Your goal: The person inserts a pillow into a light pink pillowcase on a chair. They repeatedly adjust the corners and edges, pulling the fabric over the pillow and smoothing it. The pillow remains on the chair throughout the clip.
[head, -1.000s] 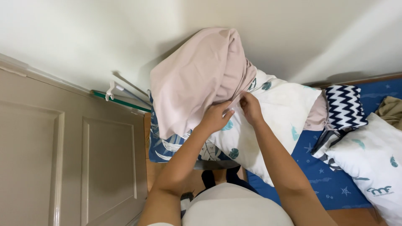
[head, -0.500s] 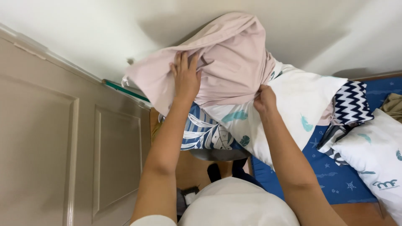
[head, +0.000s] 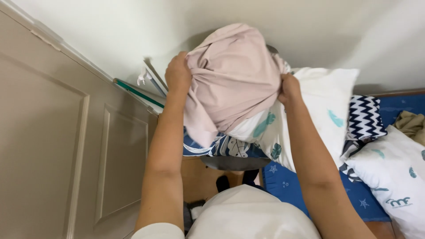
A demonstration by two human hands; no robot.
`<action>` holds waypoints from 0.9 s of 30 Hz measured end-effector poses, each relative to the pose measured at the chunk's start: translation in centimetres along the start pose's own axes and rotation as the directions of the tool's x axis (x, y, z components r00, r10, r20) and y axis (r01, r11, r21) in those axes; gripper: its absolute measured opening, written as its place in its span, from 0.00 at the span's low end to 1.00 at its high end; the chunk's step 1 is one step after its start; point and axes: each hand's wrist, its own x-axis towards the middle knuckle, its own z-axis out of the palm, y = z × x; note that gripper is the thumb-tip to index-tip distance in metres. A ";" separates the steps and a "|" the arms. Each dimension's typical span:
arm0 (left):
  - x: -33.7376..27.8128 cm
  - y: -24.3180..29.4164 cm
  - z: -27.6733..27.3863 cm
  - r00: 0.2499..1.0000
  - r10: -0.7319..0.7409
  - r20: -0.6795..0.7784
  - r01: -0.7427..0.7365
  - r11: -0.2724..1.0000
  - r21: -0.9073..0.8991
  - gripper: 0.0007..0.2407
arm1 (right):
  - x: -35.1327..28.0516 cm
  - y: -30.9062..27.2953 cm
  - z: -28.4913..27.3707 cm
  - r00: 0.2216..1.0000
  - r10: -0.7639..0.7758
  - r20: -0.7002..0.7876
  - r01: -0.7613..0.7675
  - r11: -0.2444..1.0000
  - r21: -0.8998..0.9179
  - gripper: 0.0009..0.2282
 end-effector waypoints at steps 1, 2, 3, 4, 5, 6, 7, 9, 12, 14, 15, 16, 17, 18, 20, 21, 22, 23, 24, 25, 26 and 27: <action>-0.1 -0.6 0.0 1.000 -0.001 -0.007 0.001 1.000 -0.001 0.06 | 1.6 1.9 -0.9 1.000 -0.003 0.005 0.003 1.000 -0.003 0.18; -0.1 -1.2 0.0 1.000 -0.011 0.020 0.010 1.000 0.012 0.07 | 3.2 3.7 -1.9 0.999 -0.033 0.041 0.033 0.999 -0.015 0.18; -0.1 -1.7 0.1 0.999 -0.020 0.047 0.019 0.999 0.025 0.08 | 4.8 5.5 -2.8 0.995 -0.062 0.077 0.064 0.998 -0.026 0.17; -1.2 -0.8 0.6 0.999 -0.024 0.042 0.023 0.999 0.028 0.08 | 3.8 5.5 -2.4 0.995 -0.060 0.084 0.062 0.998 -0.028 0.17; -2.2 0.1 1.1 0.996 0.093 0.002 -0.093 0.994 0.051 0.07 | 2.8 5.6 -2.0 0.995 -0.070 0.076 0.073 0.996 -0.042 0.17; -3.2 1.0 1.8 0.977 0.213 -0.030 -0.211 0.975 0.077 0.07 | 1.7 5.7 -1.8 0.995 -0.080 0.064 0.084 0.995 -0.053 0.17; -5.8 1.5 3.5 0.977 0.212 -0.030 -0.209 0.975 0.079 0.07 | 0.7 5.4 -1.2 0.995 -0.078 0.066 0.082 0.995 -0.053 0.17; -11.3 2.9 7.3 0.898 0.045 0.438 -0.016 0.997 -0.070 0.06 | -1.4 4.7 -0.7 0.991 -0.131 0.010 0.131 0.980 -0.150 0.17; -17.8 6.7 7.3 0.744 0.017 0.668 -0.023 1.000 0.001 0.23 | -2.6 6.1 -1.7 0.938 -0.346 -0.007 0.316 0.864 -0.393 0.15; -18.7 7.2 7.0 0.809 0.028 0.588 -0.034 0.999 -0.002 0.20 | -5.3 6.8 -2.2 0.897 -0.442 -0.004 0.370 0.756 -0.540 0.13; -19.4 7.5 6.8 0.867 0.031 0.497 -0.037 0.999 0.003 0.18 | -6.9 7.4 -2.6 0.852 -0.523 0.023 0.401 0.623 -0.671 0.11; -19.6 7.2 6.7 0.866 0.042 0.499 -0.044 0.999 -0.007 0.18 | -8.6 8.3 -3.4 0.848 -0.531 0.016 0.401 0.621 -0.673 0.11; -19.8 7.0 6.6 0.888 0.015 0.460 -0.001 1.000 -0.031 0.19 | -10.3 9.1 -4.1 0.830 -0.545 0.116 0.378 0.399 -0.835 0.10; -20.0 6.7 6.4 0.906 -0.018 0.422 0.045 0.998 -0.053 0.19 | -12.2 10.2 -4.8 0.823 -0.525 0.215 0.336 0.146 -0.930 0.10; -20.6 6.0 6.8 0.925 -0.012 0.380 0.023 0.999 -0.024 0.15 | -18.2 9.6 -2.3 0.867 -0.449 0.215 0.285 0.094 -0.954 0.15; -20.9 5.7 6.9 0.943 -0.009 0.333 0.007 1.000 0.009 0.11 | -21.3 9.5 -1.0 0.906 -0.365 0.212 0.242 0.037 -0.970 0.20; -21.1 5.6 7.0 0.942 -0.009 0.336 0.007 1.000 0.007 0.11 | -21.9 10.0 -0.8 0.907 -0.365 0.209 0.238 0.037 -0.970 0.20; -21.3 5.5 7.1 0.956 0.040 0.292 -0.017 0.997 -0.081 0.11 | -22.5 10.5 -0.6 0.848 -0.408 0.337 0.303 -0.147 -0.942 0.33; -21.8 5.4 7.0 0.967 0.080 0.243 -0.040 0.985 -0.165 0.10 | -23.3 11.0 -0.5 0.779 -0.417 0.469 0.351 -0.330 -0.876 0.46; -22.3 5.4 7.5 0.967 0.074 0.246 -0.034 0.986 -0.164 0.10 | -22.0 12.0 -1.3 0.781 -0.411 0.470 0.352 -0.331 -0.876 0.46; -22.4 5.2 8.0 0.956 0.091 0.279 -0.033 0.978 -0.207 0.11 | -20.4 13.0 -1.8 0.753 -0.459 0.471 0.304 -0.393 -0.868 0.44; -22.6 5.0 8.5 0.944 0.110 0.312 -0.030 0.968 -0.249 0.11 | -18.9 13.9 -2.4 0.721 -0.504 0.476 0.251 -0.450 -0.857 0.43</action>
